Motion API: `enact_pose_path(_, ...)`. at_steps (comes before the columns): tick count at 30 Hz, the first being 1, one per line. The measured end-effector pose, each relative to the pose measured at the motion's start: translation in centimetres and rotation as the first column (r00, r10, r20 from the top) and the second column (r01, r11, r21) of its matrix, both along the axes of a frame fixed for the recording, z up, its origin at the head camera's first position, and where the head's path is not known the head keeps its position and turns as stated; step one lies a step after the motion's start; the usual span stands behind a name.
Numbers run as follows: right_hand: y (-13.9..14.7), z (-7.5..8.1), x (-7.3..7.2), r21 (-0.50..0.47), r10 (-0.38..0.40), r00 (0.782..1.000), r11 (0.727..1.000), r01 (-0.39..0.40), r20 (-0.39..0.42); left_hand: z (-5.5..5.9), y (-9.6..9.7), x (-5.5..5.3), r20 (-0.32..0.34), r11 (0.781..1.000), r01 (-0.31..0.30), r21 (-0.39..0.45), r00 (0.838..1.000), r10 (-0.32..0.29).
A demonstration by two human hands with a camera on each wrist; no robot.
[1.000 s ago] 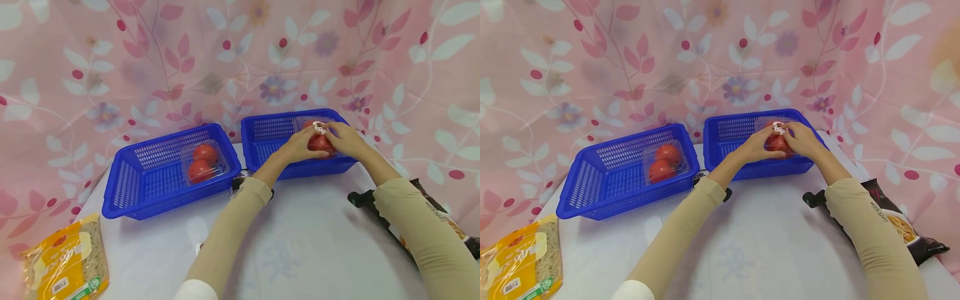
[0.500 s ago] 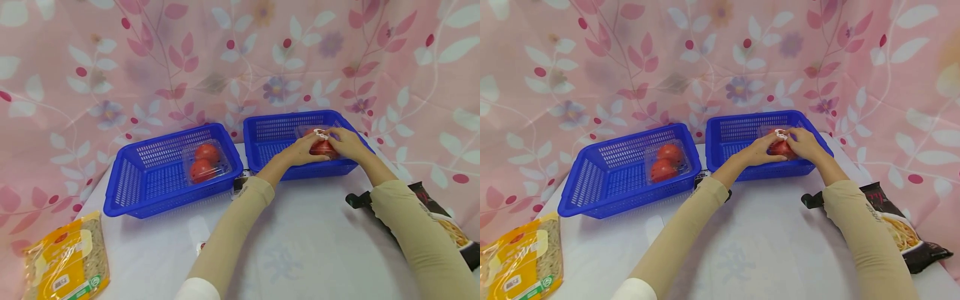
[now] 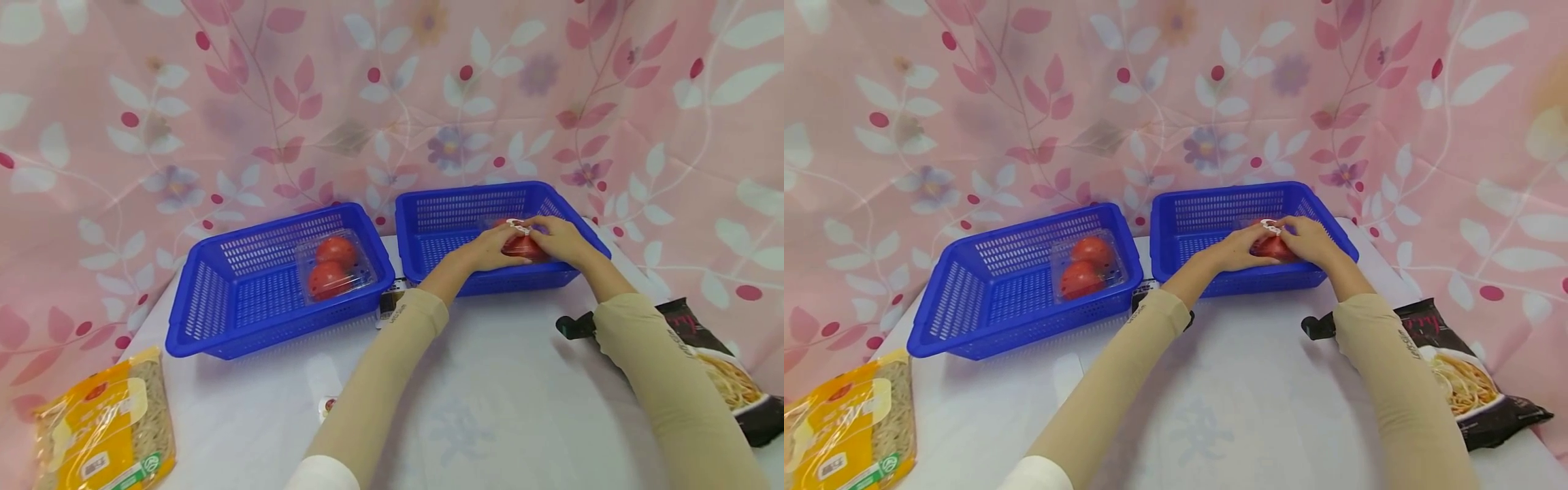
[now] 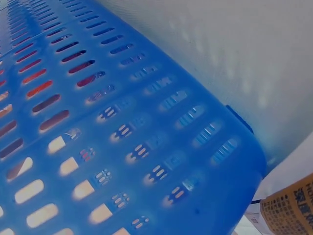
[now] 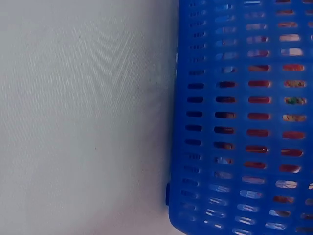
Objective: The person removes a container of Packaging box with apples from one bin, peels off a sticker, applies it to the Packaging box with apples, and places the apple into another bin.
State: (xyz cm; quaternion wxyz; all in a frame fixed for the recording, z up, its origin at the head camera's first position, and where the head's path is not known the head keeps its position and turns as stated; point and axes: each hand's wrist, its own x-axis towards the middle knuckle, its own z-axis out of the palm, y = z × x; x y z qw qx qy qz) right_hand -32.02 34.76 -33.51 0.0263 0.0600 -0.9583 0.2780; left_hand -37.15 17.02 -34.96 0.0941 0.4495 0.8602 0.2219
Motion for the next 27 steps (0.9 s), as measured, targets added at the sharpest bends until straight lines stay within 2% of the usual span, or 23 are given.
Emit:
enact_pose_path(10,-0.9,0.0,-0.5,0.123,0.039,0.999,0.992,-0.04,0.011,0.0,-0.1,0.0,0.019,0.999,0.022,-0.049,1.0,-0.021)
enact_pose_path(15,-1.0,0.0,-0.4,0.127,0.03,1.0,0.991,-0.03,0.004,-0.1,-0.1,0.0,0.028,0.999,0.013,-0.043,1.0,-0.012)
enact_pose_path(22,-1.0,0.1,-0.5,0.145,0.031,0.999,0.989,-0.029,-0.016,0.0,-0.1,-0.1,0.075,1.0,0.019,-0.015,0.997,-0.018)
enact_pose_path(27,-1.2,-0.2,-0.6,0.149,0.054,0.998,0.987,-0.056,0.015,-0.2,-0.1,0.0,0.057,0.999,0.029,-0.039,0.998,-0.027)
